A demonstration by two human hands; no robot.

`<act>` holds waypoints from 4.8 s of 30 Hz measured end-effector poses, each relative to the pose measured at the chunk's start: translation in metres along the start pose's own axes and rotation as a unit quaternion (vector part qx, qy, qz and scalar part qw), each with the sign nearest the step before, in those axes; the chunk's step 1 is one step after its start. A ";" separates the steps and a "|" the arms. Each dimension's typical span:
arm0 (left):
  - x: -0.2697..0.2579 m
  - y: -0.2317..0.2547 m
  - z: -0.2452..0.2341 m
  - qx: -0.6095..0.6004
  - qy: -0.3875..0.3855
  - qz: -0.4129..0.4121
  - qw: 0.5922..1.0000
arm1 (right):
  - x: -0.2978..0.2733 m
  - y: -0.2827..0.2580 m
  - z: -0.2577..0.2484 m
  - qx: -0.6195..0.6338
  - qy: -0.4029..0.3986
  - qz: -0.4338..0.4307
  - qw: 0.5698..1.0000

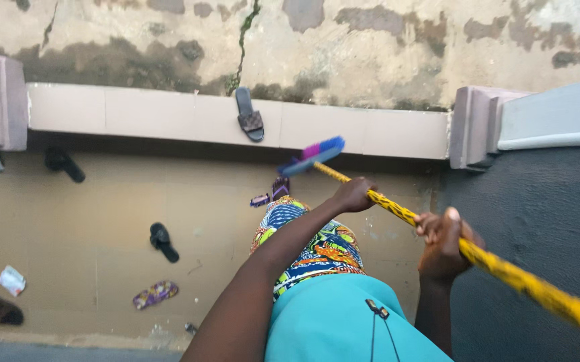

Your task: The person sweeps trash and sandals across a tiled porch using a broom, picking up individual pieces of litter by hand to place them into a bucket.

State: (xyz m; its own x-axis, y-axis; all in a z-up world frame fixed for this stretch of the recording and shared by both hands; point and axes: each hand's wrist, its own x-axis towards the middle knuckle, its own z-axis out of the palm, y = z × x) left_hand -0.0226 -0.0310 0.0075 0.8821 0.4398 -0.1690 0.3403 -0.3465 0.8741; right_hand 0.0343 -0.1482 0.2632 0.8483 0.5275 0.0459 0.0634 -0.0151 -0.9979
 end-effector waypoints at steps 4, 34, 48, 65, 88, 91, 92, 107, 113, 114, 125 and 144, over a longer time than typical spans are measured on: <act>0.006 -0.019 -0.025 -0.020 0.052 0.020 0.998 | 0.031 0.002 0.035 -0.048 -0.048 -0.007 0.998; -0.240 -0.301 -0.163 -0.418 0.520 -0.335 0.665 | 0.040 0.611 0.408 -0.554 -0.554 0.093 0.614; -0.191 -0.288 -0.159 -0.444 0.524 -0.263 0.677 | 0.051 0.680 0.378 -0.545 -0.523 0.027 0.655; 0.044 -0.168 -0.062 -0.408 0.251 -0.226 0.848 | 0.286 0.729 -0.104 -0.141 0.245 0.458 0.843; 0.158 -0.094 0.053 -0.335 0.138 -0.275 0.891 | 0.352 0.781 -0.206 0.108 0.072 0.388 0.912; 0.159 -0.098 0.052 -0.348 0.127 -0.273 0.888 | 0.298 0.759 -0.193 0.123 0.087 0.355 0.923; 0.159 -0.098 0.051 -0.352 0.128 -0.281 0.884 | 0.268 0.747 -0.189 0.027 0.074 0.373 0.924; 0.093 -0.129 -0.009 -0.192 -0.021 -0.283 0.939 | -0.128 0.545 -0.068 -0.171 0.169 0.488 0.839; 0.061 -0.127 -0.011 -0.163 -0.141 -0.203 0.955 | -0.221 0.505 -0.033 -0.148 0.260 0.519 0.801; 0.054 -0.130 -0.002 -0.186 -0.151 -0.186 0.953 | -0.235 0.507 -0.037 -0.154 0.277 0.486 0.815; -0.029 -0.123 0.150 -0.140 -0.177 -0.244 0.943 | -0.431 0.583 -0.074 0.001 0.403 0.534 0.744; -0.062 -0.174 0.191 0.214 -0.385 -0.038 0.897 | -0.589 0.963 -0.188 -0.095 0.473 0.569 0.666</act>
State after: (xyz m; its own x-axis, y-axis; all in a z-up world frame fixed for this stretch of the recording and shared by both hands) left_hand -0.0746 -0.1566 -0.2214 0.7582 -0.1709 -0.6293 0.3577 -0.6979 0.6204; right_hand -0.3060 -0.6331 -0.7160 0.3508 -0.6870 -0.6364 -0.9141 -0.1037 -0.3920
